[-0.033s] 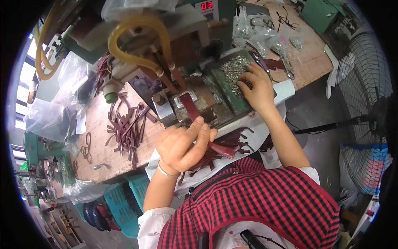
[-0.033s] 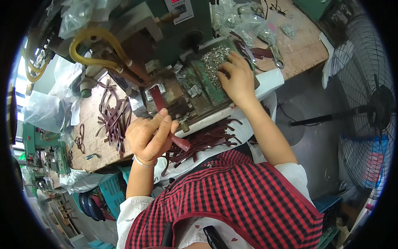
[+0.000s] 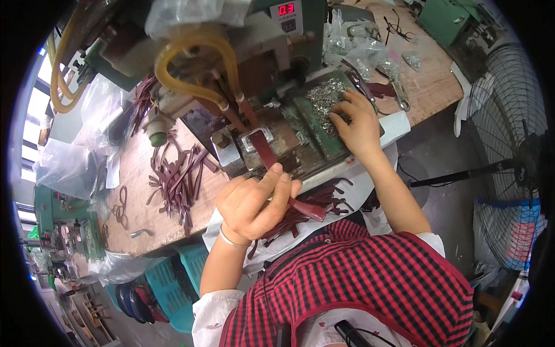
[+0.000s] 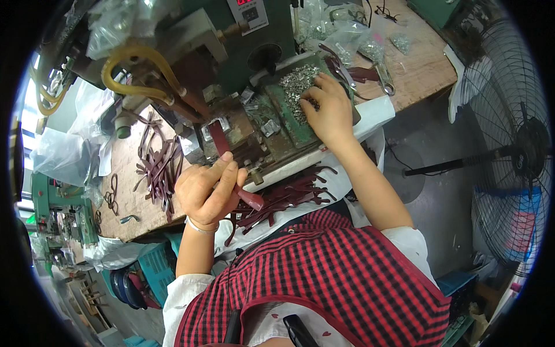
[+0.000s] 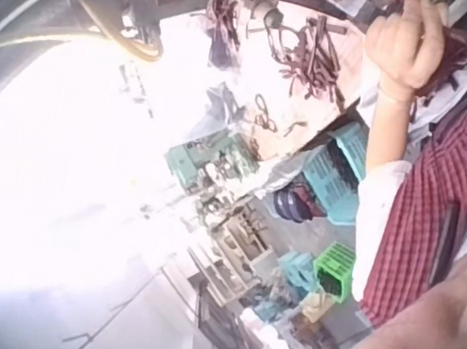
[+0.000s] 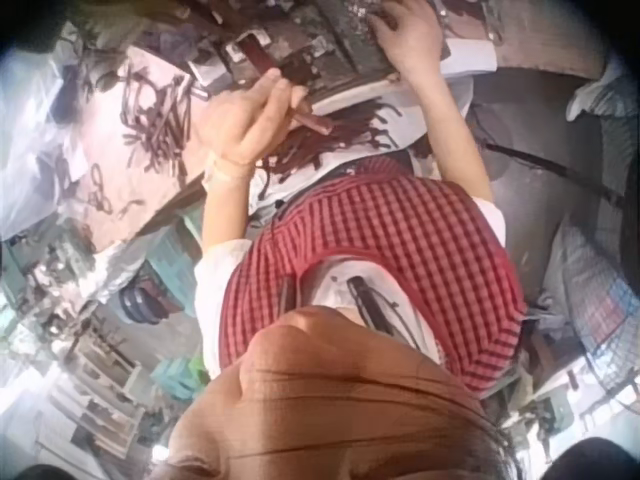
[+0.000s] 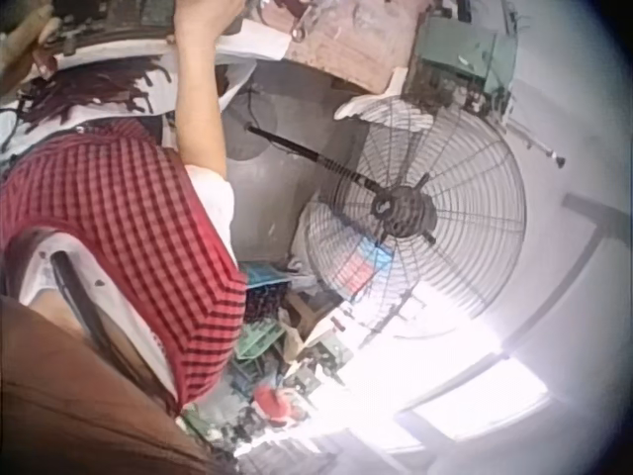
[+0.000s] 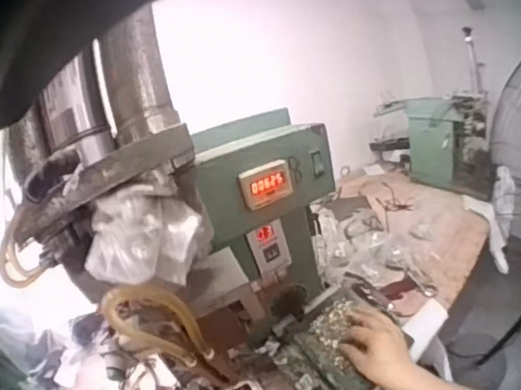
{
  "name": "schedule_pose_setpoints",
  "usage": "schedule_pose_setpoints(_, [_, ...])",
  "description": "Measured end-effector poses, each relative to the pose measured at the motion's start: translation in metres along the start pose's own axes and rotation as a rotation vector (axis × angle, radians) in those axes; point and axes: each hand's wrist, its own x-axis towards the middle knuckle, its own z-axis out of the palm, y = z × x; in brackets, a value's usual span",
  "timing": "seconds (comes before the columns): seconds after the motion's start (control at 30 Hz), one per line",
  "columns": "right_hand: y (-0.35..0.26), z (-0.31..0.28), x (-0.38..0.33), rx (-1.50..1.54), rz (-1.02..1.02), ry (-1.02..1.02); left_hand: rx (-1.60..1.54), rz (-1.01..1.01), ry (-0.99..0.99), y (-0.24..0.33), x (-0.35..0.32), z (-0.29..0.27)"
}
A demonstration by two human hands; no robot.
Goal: The person repeatedly picks reddish-brown leather straps and small metal hardware from a tray, inserts the hardware into the strap ends, and uses a press machine to secure them. The finished straps are placed on the table. The process is repeated continuously.
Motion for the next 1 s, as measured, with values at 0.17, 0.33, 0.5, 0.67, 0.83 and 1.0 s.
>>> schedule_pose_setpoints(0.17, [-0.021, 0.011, 0.02, -0.017, -0.326, -0.133, -0.019, -0.026, -0.024, 0.001, 0.007, -0.002])
schedule_pose_setpoints(0.33, [-0.009, 0.022, 0.038, -0.023, -0.25, 0.027, -0.179, -0.255, -0.05, 0.015, -0.011, -0.021])
schedule_pose_setpoints(0.5, [-0.004, -0.006, 0.001, 0.329, 0.32, -0.003, 0.155, -0.68, 0.319, -0.043, -0.066, -0.032])
schedule_pose_setpoints(0.67, [-0.027, -0.021, 0.004, 0.381, 0.167, -0.052, 0.466, -0.776, -0.019, -0.192, -0.095, 0.015])
schedule_pose_setpoints(0.83, [-0.042, -0.021, 0.013, 0.527, 0.287, -0.077, 0.343, -1.481, -0.402, -0.269, -0.096, 0.1])
schedule_pose_setpoints(1.0, [-0.011, -0.033, -0.01, 0.508, 0.325, -0.031, 0.277, -1.393, -0.738, -0.269, -0.114, 0.068])
